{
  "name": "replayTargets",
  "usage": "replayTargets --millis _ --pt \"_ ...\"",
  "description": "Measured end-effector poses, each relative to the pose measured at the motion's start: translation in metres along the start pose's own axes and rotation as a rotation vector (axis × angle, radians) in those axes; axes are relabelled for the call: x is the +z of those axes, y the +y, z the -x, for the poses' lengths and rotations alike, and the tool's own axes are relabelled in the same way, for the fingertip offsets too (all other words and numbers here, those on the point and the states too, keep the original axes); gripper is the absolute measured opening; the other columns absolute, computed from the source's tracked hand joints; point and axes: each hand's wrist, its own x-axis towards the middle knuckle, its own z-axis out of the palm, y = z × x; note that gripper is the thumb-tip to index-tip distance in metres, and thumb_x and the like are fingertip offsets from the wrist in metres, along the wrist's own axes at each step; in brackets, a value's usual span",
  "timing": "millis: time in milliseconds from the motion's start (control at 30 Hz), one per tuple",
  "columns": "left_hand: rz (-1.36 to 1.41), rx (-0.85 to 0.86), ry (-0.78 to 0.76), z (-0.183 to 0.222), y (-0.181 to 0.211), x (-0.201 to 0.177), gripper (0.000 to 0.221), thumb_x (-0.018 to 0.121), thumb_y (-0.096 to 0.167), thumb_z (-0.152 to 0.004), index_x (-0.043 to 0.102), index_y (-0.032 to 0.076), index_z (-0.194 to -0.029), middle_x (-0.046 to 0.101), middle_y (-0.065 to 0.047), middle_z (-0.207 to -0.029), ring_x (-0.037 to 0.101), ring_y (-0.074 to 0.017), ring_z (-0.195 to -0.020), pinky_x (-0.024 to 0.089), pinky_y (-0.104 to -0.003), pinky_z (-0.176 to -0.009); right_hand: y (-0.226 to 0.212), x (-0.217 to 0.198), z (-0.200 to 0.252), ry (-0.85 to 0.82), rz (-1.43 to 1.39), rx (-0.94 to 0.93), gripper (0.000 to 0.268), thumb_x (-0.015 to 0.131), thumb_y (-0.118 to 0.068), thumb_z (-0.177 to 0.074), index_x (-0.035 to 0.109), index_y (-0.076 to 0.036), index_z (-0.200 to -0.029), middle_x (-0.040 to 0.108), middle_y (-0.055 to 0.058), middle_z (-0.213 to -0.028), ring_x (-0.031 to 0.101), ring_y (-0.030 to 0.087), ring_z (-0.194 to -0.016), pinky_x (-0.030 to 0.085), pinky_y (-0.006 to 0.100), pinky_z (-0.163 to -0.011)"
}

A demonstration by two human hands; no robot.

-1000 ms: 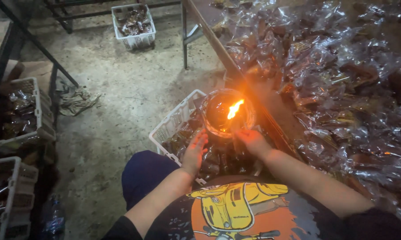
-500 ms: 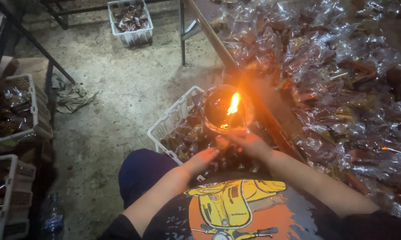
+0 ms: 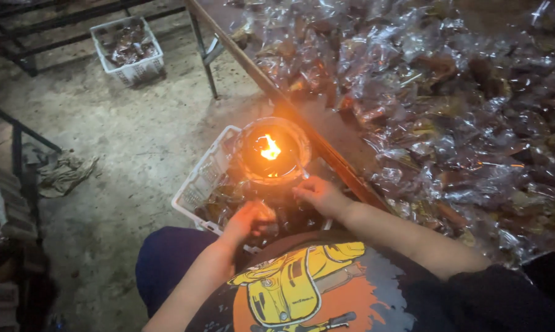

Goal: Sealing plastic bags containing bread by twisting the top and melting it over a small flame.

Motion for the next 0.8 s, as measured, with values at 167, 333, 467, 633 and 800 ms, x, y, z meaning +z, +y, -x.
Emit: replayTargets --millis 167,333,467,633,800 --pt "0.092 -0.089 0.092 -0.024 -0.025 -0.022 0.080 0.064 0.034 -0.102 0.017 0.019 -0.164 0.019 -0.022 -0.167 0.048 -0.0519 -0.135 0.057 -0.055 -0.094 0.024 -0.067 -0.020 0.284 0.285 -0.429 0.014 0.072 -0.036 -0.088 0.081 -0.025 -0.086 0.076 0.000 -0.081 0.073 0.019 -0.089 0.055 0.027 -0.080" --pt "0.018 -0.091 0.066 -0.018 -0.026 -0.015 0.070 0.069 0.035 -0.099 0.038 0.016 -0.159 0.032 -0.023 -0.163 0.052 -0.0471 -0.132 0.053 -0.057 -0.100 0.064 -0.150 -0.018 0.543 0.547 -0.198 0.039 0.073 -0.029 -0.087 0.069 -0.017 -0.124 0.068 0.011 -0.114 0.064 0.033 -0.114 0.053 0.044 -0.095" --pt "-0.044 -0.110 0.037 -0.021 -0.028 -0.015 0.069 0.068 0.041 -0.099 0.041 0.019 -0.158 0.045 -0.023 -0.156 0.053 -0.0431 -0.134 0.050 -0.056 -0.105 0.087 -0.181 -0.008 0.571 0.762 0.267 0.071 0.073 -0.049 -0.086 0.051 -0.025 -0.149 0.055 0.016 -0.139 0.049 0.037 -0.136 0.050 0.054 -0.102" --pt "-0.086 -0.123 0.046 -0.036 -0.039 -0.017 0.067 0.071 0.044 -0.097 0.045 0.023 -0.155 0.053 -0.019 -0.150 0.057 -0.0376 -0.131 0.051 -0.052 -0.105 0.069 -0.173 0.008 0.457 0.647 0.390 0.083 0.069 -0.052 -0.087 0.037 -0.031 -0.160 0.053 0.016 -0.150 0.053 0.038 -0.136 0.044 0.055 -0.108" --pt "-0.080 -0.127 0.031 -0.021 -0.026 -0.011 0.068 0.071 0.041 -0.097 0.044 0.020 -0.156 0.051 -0.021 -0.151 0.055 -0.0396 -0.133 0.048 -0.054 -0.106 0.028 -0.167 0.027 0.502 0.597 0.426 0.090 0.077 -0.051 -0.083 0.037 -0.029 -0.160 0.051 0.019 -0.148 0.051 0.040 -0.136 0.044 0.053 -0.109"
